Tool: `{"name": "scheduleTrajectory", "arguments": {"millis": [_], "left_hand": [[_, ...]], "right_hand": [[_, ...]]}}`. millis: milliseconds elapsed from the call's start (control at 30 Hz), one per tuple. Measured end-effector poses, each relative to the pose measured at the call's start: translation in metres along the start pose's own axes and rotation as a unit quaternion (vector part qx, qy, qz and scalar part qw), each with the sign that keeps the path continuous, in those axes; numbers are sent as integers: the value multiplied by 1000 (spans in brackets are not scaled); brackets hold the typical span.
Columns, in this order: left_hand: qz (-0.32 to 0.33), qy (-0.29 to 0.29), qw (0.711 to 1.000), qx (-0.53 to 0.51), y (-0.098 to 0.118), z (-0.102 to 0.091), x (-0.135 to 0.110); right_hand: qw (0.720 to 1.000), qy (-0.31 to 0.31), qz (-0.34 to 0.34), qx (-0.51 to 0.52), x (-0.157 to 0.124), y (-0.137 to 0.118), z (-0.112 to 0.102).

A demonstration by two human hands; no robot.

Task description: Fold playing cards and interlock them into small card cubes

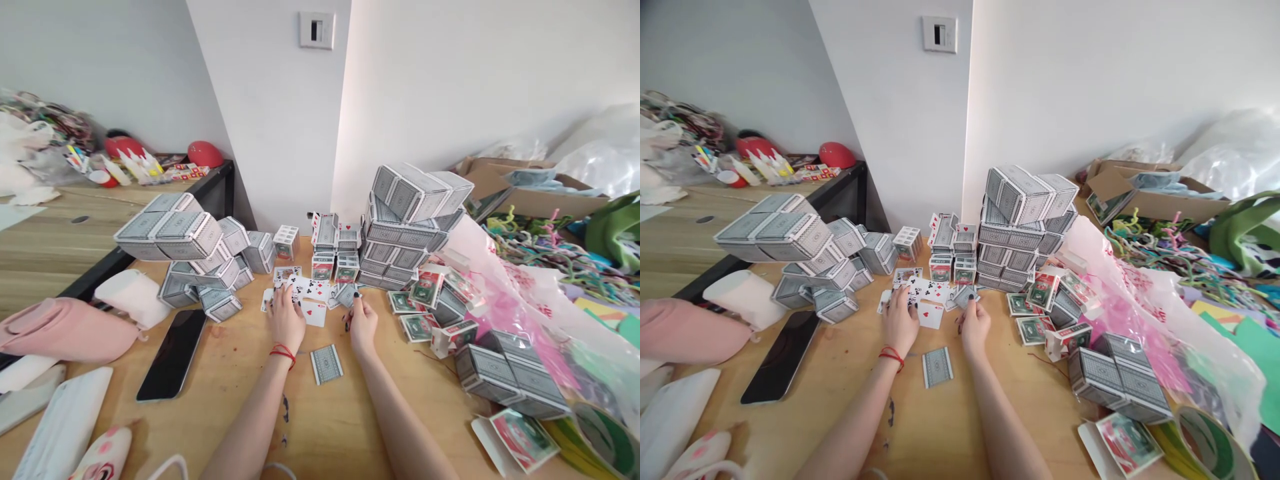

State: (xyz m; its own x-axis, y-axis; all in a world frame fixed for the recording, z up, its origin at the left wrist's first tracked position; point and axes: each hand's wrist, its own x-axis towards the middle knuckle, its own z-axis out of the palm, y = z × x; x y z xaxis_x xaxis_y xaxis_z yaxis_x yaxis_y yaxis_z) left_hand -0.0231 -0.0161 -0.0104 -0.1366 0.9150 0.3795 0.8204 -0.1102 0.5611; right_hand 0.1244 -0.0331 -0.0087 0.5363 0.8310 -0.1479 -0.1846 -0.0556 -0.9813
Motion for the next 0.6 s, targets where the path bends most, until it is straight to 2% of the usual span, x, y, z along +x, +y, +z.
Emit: {"name": "scheduleTrajectory", "arguments": {"millis": [133, 433, 533, 600], "left_hand": [[37, -23, 995, -93, -3, 5, 3], [60, -3, 991, -122, -1, 9, 0], [104, 26, 986, -125, 4, 6, -2], [157, 39, 977, -138, 10, 4, -5]], "right_hand": [[999, -32, -6, -17, -2, 0, 3], [995, -85, -16, -57, -4, 1, 7], [992, -117, 13, -46, -4, -1, 8], [984, -167, 58, -18, -4, -3, 8]]}}
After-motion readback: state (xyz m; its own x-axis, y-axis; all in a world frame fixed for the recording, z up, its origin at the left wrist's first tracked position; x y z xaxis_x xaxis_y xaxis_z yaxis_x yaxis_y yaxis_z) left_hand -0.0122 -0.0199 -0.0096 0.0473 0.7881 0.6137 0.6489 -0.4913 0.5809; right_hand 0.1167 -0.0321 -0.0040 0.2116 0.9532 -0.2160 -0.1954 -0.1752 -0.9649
